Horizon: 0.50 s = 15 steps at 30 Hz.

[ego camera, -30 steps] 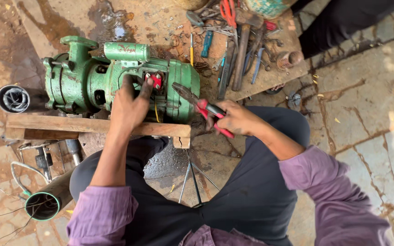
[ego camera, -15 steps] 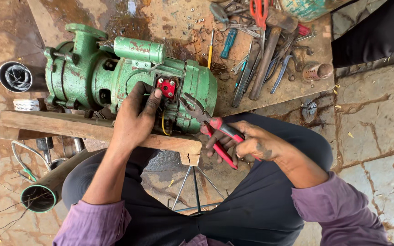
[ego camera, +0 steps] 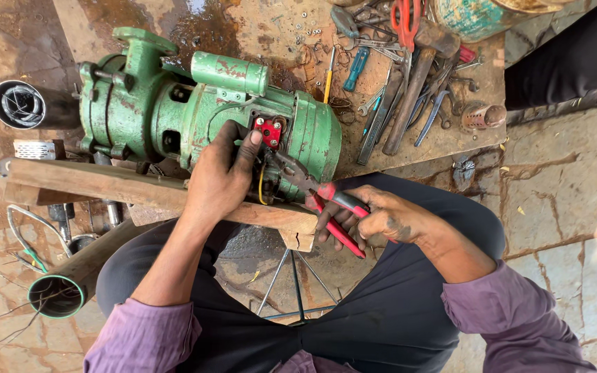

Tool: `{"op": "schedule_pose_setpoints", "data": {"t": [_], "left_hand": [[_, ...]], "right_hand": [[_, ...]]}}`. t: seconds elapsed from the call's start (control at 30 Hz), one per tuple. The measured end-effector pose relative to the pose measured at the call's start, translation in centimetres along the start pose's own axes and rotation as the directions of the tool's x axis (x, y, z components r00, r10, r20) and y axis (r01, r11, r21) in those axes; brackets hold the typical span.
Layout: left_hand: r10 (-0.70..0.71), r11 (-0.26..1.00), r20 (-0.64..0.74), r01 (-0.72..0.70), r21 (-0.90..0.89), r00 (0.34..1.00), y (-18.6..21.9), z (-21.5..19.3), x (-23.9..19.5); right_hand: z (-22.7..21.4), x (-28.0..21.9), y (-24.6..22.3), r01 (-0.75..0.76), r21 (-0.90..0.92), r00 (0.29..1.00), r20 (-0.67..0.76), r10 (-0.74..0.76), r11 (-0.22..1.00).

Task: The person is working on an electric motor by stripping wires with pliers and connecting them to a terminal block. They use various tools like pliers and screwdrivers to manipulate the wires and secure connections.

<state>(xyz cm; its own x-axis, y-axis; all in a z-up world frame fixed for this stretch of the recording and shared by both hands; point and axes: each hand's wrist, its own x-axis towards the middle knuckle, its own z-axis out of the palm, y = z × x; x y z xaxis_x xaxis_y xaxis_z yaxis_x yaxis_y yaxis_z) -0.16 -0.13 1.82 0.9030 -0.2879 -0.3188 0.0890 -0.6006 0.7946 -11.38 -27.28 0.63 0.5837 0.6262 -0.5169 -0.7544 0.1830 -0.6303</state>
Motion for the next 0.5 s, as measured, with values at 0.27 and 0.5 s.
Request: {"op": "schedule_pose_setpoints", "data": {"t": [0.27, 0.5], "left_hand": [[0.024, 1.000, -0.001, -0.024, 0.020, 1.000, 0.01, -0.03, -0.39], [0.054, 0.999, -0.031, -0.054, -0.002, 0.998, -0.45, 0.05, -0.21]], "right_hand": [[-0.62, 0.60, 0.66, -0.013, -0.017, 0.999, -0.044, 0.012, 1.000], [-0.31, -0.17, 0.05, -0.018, -0.081, 0.996, -0.093, 0.010, 0.997]]}}
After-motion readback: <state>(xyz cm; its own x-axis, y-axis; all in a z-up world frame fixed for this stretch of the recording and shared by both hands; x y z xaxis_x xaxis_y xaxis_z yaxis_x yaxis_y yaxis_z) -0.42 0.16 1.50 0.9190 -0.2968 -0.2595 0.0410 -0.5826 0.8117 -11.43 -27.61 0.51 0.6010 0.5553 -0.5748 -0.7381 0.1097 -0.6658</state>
